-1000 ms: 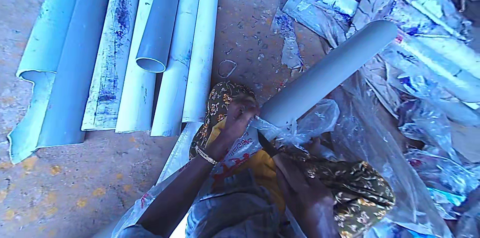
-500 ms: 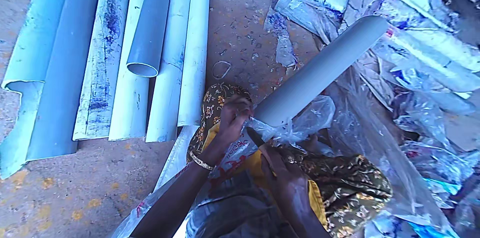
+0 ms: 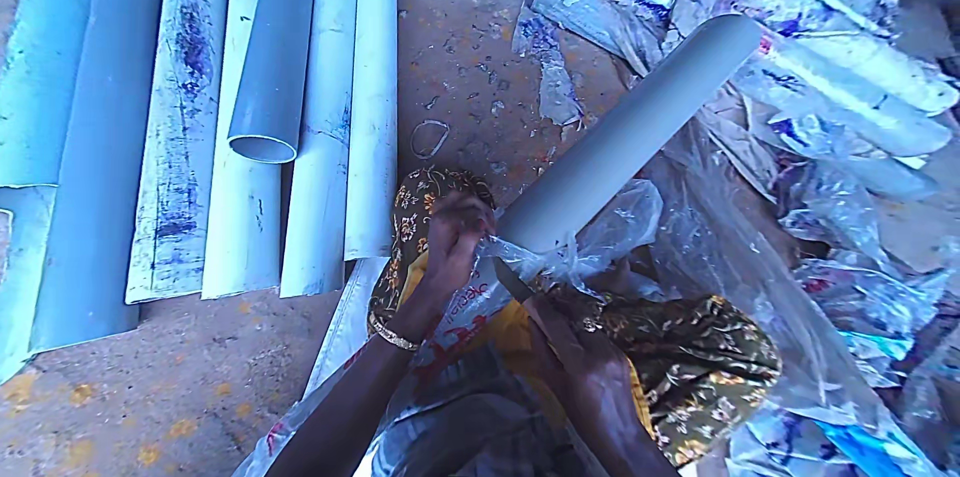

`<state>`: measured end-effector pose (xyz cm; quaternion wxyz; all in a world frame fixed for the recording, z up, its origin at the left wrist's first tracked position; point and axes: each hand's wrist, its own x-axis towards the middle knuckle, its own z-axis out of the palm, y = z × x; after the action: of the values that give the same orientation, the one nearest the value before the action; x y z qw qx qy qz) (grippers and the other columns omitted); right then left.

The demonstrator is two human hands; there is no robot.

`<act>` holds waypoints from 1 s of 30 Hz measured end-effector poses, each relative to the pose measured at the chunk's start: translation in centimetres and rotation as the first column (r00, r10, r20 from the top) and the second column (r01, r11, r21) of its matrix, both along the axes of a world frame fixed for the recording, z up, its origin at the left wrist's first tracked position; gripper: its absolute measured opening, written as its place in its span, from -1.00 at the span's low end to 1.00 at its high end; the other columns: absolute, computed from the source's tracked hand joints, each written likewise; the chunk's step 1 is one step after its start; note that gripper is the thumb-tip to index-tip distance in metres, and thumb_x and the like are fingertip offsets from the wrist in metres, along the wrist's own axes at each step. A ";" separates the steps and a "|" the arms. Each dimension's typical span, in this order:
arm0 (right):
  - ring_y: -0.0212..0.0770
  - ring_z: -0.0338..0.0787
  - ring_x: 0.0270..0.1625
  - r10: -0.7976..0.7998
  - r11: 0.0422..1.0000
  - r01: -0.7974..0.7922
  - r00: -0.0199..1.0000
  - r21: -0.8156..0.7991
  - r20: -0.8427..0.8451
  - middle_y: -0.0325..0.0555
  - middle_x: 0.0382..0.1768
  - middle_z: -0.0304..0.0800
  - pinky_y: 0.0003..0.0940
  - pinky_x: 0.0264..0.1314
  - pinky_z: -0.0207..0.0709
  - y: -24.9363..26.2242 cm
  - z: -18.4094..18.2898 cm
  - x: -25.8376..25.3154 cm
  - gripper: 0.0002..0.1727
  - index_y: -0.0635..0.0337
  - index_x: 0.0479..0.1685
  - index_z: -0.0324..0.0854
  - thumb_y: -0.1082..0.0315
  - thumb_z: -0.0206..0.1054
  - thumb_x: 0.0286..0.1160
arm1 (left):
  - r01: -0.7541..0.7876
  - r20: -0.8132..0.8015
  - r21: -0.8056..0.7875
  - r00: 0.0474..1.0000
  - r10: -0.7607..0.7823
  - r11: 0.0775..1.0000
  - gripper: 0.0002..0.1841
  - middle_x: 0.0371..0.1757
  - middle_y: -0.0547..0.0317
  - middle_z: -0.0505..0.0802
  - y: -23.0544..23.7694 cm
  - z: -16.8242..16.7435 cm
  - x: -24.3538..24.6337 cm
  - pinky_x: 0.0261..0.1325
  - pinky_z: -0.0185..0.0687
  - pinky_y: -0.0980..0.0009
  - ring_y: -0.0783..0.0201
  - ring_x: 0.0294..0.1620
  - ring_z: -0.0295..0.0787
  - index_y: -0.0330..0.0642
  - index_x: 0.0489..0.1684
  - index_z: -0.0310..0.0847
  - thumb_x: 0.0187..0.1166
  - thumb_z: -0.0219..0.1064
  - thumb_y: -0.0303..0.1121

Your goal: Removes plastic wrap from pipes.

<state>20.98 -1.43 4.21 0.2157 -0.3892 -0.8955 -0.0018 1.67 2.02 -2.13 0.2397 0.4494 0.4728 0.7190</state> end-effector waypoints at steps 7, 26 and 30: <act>-0.01 0.72 -0.66 0.008 1.000 -0.010 0.997 0.026 0.076 0.11 -0.56 0.74 -0.29 -0.71 0.49 1.3 1.1 -2.9 -0.73 0.31 -0.10 0.88 0.40 0.35 0.32 | -0.007 0.015 0.008 1.000 0.007 1.000 -0.52 -0.42 0.42 0.78 0.3 0.4 0.0 0.21 0.45 0.54 0.54 -0.07 0.65 -0.08 -0.81 0.58 0.62 -0.03 -0.28; 0.01 0.70 -0.70 -0.003 1.000 0.001 0.986 0.013 0.165 0.03 -0.67 0.66 -0.24 -0.75 0.45 1.6 2.2 -3.4 -0.77 0.27 -0.16 0.86 0.39 0.34 0.33 | -0.050 0.038 -0.049 0.998 0.052 0.998 -0.54 -0.44 0.46 0.77 0.3 0.7 0.5 0.27 0.35 0.44 0.54 -0.11 0.63 -0.02 -0.75 0.63 0.60 -0.08 -0.30; 0.04 0.75 -0.63 0.028 0.999 -0.023 0.988 -0.040 0.151 0.05 -0.62 0.69 -0.20 -0.69 0.52 2.4 2.8 -3.5 -0.80 0.28 -0.19 0.83 0.39 0.35 0.35 | -0.044 0.047 -0.064 0.998 0.047 0.997 -0.53 -0.41 0.47 0.77 0.3 0.4 0.1 0.18 0.49 0.53 0.56 -0.13 0.66 -0.04 -0.73 0.65 0.60 -0.11 -0.33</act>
<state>17.45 0.97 6.97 0.1394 -0.3805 -0.9141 -0.0114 1.76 2.28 -1.73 0.2486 0.4132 0.4993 0.7198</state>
